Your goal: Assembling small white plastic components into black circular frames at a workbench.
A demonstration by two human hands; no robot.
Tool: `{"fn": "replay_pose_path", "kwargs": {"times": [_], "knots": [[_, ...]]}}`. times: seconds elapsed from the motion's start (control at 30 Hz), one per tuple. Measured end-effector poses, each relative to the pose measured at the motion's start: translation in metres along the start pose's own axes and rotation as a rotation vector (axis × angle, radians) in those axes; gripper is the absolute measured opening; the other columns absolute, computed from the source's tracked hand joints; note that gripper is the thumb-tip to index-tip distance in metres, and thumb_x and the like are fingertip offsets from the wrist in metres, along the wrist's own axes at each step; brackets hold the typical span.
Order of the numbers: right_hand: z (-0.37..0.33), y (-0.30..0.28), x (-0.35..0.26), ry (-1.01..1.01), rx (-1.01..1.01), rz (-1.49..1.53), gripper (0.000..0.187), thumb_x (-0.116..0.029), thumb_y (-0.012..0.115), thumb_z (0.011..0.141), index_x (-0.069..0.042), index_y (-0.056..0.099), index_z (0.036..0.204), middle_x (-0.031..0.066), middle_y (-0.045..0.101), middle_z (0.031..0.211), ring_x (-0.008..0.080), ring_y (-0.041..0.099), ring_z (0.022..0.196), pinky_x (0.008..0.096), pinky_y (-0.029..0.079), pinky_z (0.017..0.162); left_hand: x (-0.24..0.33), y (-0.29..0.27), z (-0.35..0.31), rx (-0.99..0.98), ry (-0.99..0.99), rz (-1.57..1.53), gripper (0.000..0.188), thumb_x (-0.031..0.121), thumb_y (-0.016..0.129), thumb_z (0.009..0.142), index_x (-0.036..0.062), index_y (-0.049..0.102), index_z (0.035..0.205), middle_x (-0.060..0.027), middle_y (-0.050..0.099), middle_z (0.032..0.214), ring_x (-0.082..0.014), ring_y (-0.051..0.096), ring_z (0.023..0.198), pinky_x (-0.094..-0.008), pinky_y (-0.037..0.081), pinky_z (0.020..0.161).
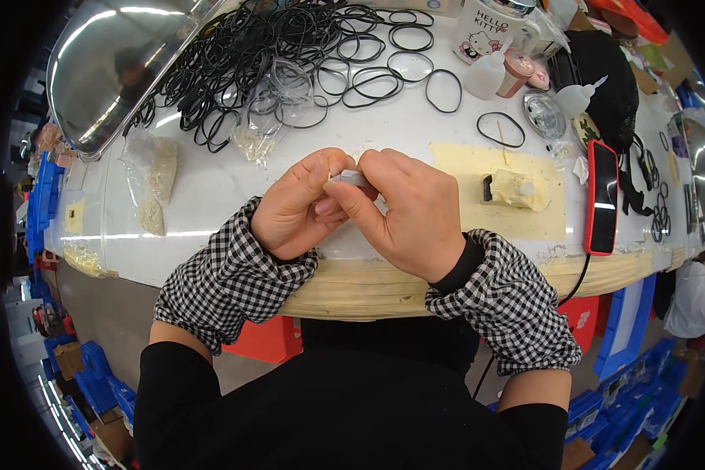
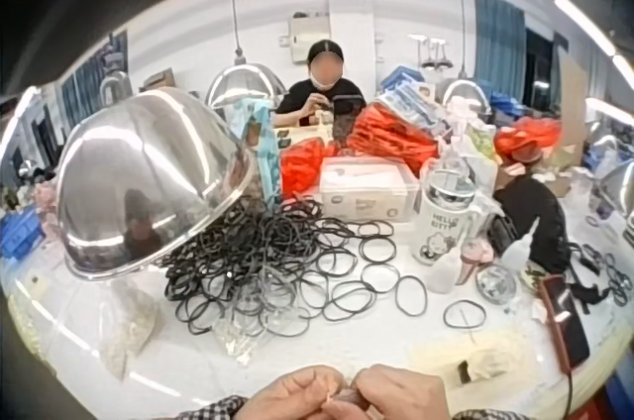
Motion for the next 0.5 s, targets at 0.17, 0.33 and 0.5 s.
{"fn": "replay_pose_path", "kwargs": {"times": [0.17,0.33,0.5], "knots": [[0.0016,0.0006,0.0,-0.026,0.038,-0.013,0.028,-0.028,0.065,0.082,-0.005,0.051,0.071,0.0051,0.05,0.06,0.0209,0.05,0.049,0.0303,0.037,0.043,-0.0009,-0.0026,0.0007,-0.047,-0.003,-0.003,0.028,0.035,0.046,0.094,0.007,0.048,0.093,0.006,0.036,0.063,-0.0035,0.035,0.06,-0.0252,0.04,0.087],[0.0002,0.0005,0.0001,-0.013,0.012,-0.019,0.028,-0.027,0.065,0.082,-0.005,0.05,0.071,0.0056,0.05,0.062,0.0215,0.05,0.05,0.0307,0.037,0.044,-0.0014,-0.0005,0.0005,-0.018,0.005,-0.015,0.03,0.035,0.045,0.095,0.0062,0.049,0.09,0.0048,0.036,0.063,-0.0047,0.035,0.06,-0.0238,0.039,0.078],[0.0001,0.001,0.0006,-0.021,0.028,-0.024,0.028,-0.027,0.065,0.082,-0.005,0.05,0.071,0.0055,0.05,0.061,0.0212,0.05,0.05,0.0307,0.037,0.044,-0.0007,0.0008,0.0006,-0.01,0.003,0.0,0.03,0.036,0.044,0.095,0.007,0.048,0.09,0.0051,0.035,0.061,-0.0053,0.035,0.061,-0.0245,0.038,0.079]]}}
Point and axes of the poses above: each hand's wrist, its own z-axis towards the middle knuckle, its own y-axis out of the palm, x = y × z, the point moved 3 cm from there along z, towards the middle knuckle
